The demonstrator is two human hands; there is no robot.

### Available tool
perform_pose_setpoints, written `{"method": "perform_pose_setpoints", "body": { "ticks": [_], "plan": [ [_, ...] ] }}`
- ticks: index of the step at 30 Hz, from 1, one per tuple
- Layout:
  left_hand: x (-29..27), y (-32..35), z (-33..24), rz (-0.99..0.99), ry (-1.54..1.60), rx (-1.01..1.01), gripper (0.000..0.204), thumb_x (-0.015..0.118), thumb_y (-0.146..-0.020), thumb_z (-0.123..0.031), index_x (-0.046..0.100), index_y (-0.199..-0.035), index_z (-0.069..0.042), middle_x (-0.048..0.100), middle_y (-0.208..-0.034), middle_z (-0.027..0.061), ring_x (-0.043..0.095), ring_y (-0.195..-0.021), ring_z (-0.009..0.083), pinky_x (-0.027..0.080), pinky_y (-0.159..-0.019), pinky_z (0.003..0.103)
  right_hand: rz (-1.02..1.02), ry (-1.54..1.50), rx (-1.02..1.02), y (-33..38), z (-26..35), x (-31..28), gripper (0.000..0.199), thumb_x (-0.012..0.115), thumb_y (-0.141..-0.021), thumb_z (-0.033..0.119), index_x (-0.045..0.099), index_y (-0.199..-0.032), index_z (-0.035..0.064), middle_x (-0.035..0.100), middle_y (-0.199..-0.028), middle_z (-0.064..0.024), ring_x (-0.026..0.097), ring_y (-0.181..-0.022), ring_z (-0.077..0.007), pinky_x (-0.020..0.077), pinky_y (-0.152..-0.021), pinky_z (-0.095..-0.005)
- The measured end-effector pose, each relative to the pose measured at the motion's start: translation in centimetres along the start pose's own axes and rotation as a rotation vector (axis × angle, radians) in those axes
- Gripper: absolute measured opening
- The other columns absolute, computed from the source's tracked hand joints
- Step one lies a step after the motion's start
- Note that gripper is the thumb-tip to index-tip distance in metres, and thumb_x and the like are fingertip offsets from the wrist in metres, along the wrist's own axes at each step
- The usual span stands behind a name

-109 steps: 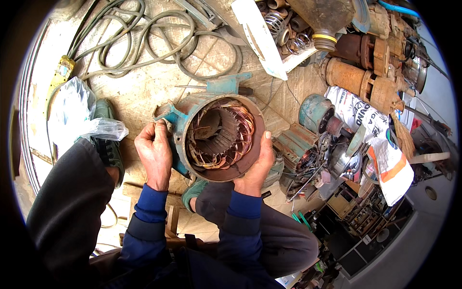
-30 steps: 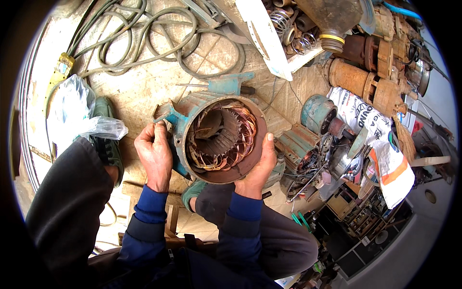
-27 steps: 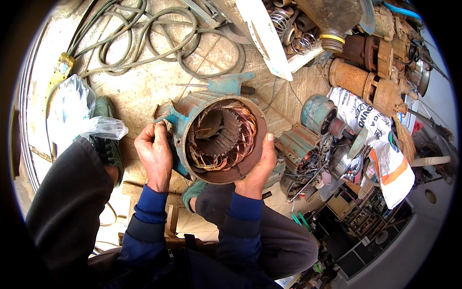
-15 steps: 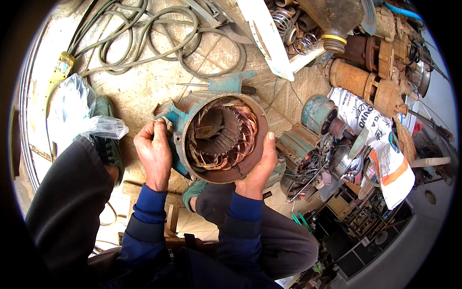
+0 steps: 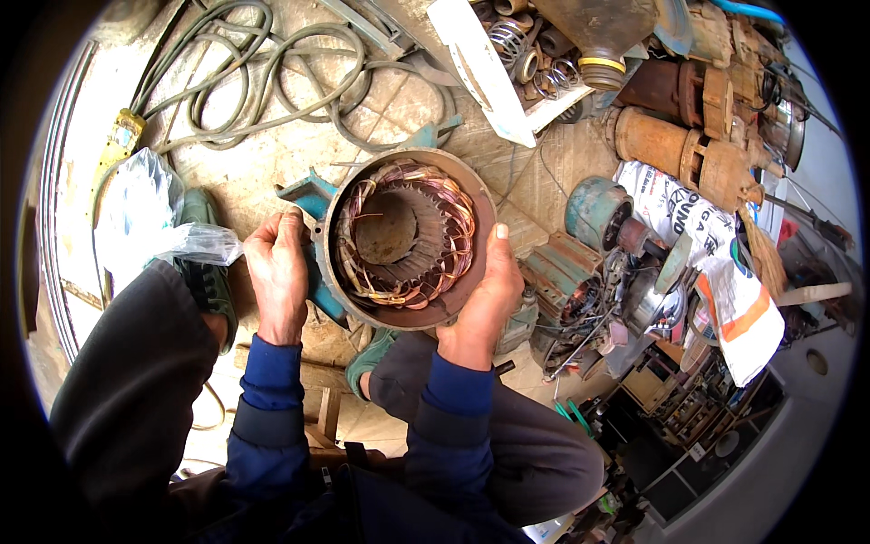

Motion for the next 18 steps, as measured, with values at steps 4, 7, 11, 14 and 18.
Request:
{"method": "perform_pose_setpoints", "body": {
  "ticks": [4, 7, 11, 14, 18],
  "plan": [
    [-0.14, -0.28, 0.26, 0.032, -0.015, -0.035, 0.039, 0.06, -0.099, -0.026, 0.058, -0.069, -0.002, 0.051, -0.066, -0.0048, 0.037, -0.062, 0.0054, 0.029, -0.055, 0.027, -0.022, 0.045, -0.033, 0.12, 0.24, 0.25, 0.047, 0.054, -0.104, 0.039, 0.059, -0.129, -0.0004, 0.068, -0.124, -0.0126, 0.069, -0.105, -0.0244, 0.0568, -0.092, -0.0401],
    [-0.24, -0.34, 0.21, 0.039, -0.01, -0.037, 0.038, 0.06, -0.099, -0.026, 0.06, -0.07, -0.002, 0.053, -0.067, -0.0039, 0.038, -0.062, 0.0056, 0.03, -0.055, 0.027, -0.017, 0.057, -0.049, 0.39, 0.39, 0.58, 0.047, 0.054, -0.104, 0.038, 0.059, -0.129, -0.0015, 0.068, -0.123, -0.0132, 0.069, -0.104, -0.0244, 0.0574, -0.091, -0.04],
    [-0.22, -0.44, 0.11, 0.0, -0.01, -0.018, 0.038, 0.06, -0.097, -0.023, 0.063, -0.071, 0.004, 0.055, -0.058, 0.0035, 0.047, -0.059, 0.0096, 0.04, -0.057, 0.032, -0.03, 0.08, -0.067, 0.5, 0.43, 0.8, 0.046, 0.054, -0.104, 0.037, 0.059, -0.128, -0.0026, 0.068, -0.122, -0.0135, 0.069, -0.104, -0.0241, 0.058, -0.09, -0.0394],
    [-0.32, -0.45, 0.1, 0.013, -0.025, -0.009, 0.038, 0.059, -0.098, -0.022, 0.063, -0.071, 0.004, 0.056, -0.059, 0.0033, 0.047, -0.06, 0.0094, 0.041, -0.058, 0.032, -0.051, 0.095, -0.087, 0.63, 0.45, 0.85, 0.046, 0.054, -0.104, 0.036, 0.06, -0.127, -0.0037, 0.068, -0.121, -0.0142, 0.069, -0.103, -0.024, 0.0583, -0.089, -0.0387],
    [-0.56, -0.38, 0.19, 0.041, 0.011, -0.025, 0.036, 0.058, -0.1, -0.024, 0.064, -0.075, 0.002, 0.055, -0.064, 0.0, 0.044, -0.062, 0.008, 0.037, -0.058, 0.029, -0.048, 0.091, -0.094, 0.83, 0.53, 0.9, 0.045, 0.054, -0.104, 0.034, 0.059, -0.126, -0.006, 0.068, -0.12, -0.0156, 0.069, -0.102, -0.0237, 0.0584, -0.087, -0.0377]
  ]
}}
Point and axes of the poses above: each hand's wrist, its own y-axis away from the middle knuckle, its own x-axis out of the palm, z = x × y, the point moved 3 cm from there along -y, towards the middle knuckle
